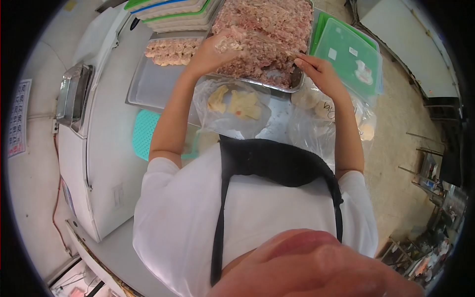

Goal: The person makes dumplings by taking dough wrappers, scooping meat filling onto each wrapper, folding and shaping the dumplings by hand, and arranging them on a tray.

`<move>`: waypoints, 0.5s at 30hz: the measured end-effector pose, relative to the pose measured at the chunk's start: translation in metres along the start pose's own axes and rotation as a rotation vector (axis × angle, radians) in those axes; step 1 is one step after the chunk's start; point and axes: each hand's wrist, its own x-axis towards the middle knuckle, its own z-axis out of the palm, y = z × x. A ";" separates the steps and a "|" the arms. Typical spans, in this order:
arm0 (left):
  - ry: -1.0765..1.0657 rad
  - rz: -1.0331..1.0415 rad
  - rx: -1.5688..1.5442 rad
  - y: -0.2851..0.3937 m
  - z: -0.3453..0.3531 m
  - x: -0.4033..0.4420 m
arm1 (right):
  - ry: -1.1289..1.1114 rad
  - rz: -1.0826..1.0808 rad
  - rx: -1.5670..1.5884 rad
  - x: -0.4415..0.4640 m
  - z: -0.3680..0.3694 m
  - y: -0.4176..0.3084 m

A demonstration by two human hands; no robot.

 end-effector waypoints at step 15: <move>-0.145 -0.273 -0.182 -0.026 0.022 0.006 | 0.114 -0.163 -0.698 0.018 0.055 0.038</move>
